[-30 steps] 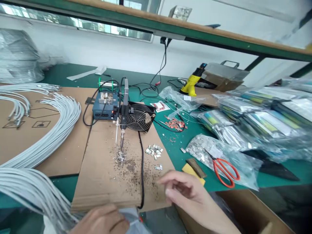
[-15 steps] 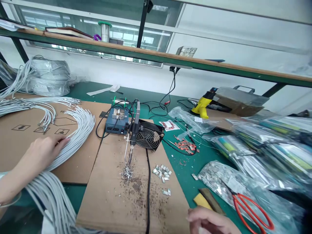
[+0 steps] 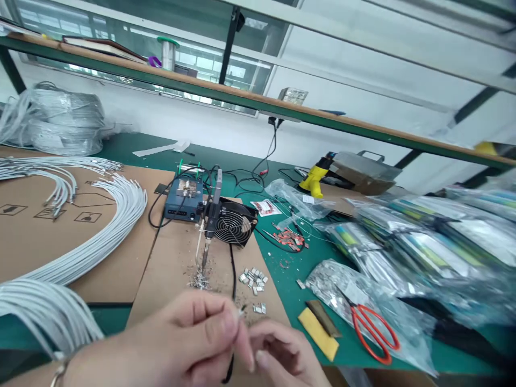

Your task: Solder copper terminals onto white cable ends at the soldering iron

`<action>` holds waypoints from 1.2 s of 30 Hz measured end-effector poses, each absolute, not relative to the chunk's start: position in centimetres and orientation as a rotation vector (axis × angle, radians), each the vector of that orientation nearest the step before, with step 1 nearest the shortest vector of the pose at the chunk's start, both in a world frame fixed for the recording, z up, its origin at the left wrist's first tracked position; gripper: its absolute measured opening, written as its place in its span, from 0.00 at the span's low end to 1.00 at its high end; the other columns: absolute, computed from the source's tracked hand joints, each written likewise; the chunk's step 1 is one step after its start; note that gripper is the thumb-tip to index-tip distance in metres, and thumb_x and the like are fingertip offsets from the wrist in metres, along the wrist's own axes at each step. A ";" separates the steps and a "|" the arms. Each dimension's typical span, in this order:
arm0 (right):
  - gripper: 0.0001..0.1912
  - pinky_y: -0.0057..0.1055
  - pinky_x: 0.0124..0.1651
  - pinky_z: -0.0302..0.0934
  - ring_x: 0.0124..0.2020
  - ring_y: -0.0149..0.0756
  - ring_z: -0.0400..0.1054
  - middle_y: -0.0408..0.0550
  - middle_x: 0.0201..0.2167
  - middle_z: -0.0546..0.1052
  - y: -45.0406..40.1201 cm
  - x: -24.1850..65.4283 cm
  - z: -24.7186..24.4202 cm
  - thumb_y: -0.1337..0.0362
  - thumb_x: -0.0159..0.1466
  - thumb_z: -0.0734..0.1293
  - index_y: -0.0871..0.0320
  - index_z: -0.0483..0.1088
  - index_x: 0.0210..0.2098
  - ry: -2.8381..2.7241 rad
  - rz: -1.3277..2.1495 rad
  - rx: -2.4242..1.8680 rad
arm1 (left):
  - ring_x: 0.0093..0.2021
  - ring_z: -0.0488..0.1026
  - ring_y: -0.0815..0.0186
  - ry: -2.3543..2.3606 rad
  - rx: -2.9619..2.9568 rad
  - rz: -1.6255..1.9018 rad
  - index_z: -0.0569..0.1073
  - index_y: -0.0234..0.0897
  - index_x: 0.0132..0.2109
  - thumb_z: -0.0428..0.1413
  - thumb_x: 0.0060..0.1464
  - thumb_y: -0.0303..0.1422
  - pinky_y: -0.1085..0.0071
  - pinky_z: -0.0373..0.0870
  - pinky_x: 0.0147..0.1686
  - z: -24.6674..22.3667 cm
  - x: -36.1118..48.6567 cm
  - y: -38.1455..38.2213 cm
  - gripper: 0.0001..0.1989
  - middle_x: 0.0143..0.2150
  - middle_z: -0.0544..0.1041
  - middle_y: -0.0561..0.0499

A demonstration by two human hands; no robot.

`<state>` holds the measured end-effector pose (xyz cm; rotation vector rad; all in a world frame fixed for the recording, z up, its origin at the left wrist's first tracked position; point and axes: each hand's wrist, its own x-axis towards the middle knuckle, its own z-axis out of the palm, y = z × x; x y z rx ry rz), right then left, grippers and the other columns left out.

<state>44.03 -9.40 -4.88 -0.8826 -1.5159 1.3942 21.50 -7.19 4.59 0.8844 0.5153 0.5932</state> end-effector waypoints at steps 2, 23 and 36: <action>0.12 0.28 0.33 0.63 0.28 0.33 0.69 0.47 0.27 0.76 -9.7 42.5 -5.1 0.54 0.65 0.70 0.55 0.76 0.43 -1.435 1.394 -0.898 | 0.10 0.47 0.78 0.594 0.901 0.557 0.71 0.38 0.31 0.59 0.46 0.60 0.79 0.39 0.11 1.0 21.9 -8.5 0.27 0.11 0.62 0.64; 0.07 0.25 0.21 0.48 0.19 0.27 0.55 0.42 0.17 0.68 -9.6 37.6 -4.0 0.64 0.54 0.73 0.62 0.80 0.28 -1.357 1.431 -0.975 | 0.16 0.59 0.76 1.201 1.012 0.734 0.73 0.34 0.25 0.65 0.34 0.60 0.82 0.54 0.15 -2.5 21.2 -11.2 0.30 0.19 0.62 0.61; 0.11 0.30 0.27 0.57 0.19 0.32 0.63 0.45 0.18 0.77 -10.2 37.6 -3.2 0.72 0.55 0.68 0.55 0.82 0.32 -1.582 0.961 -0.899 | 0.24 0.64 0.67 1.131 1.474 0.945 0.76 0.41 0.26 0.60 0.55 0.44 0.74 0.60 0.25 -5.0 20.3 -11.2 0.15 0.24 0.68 0.54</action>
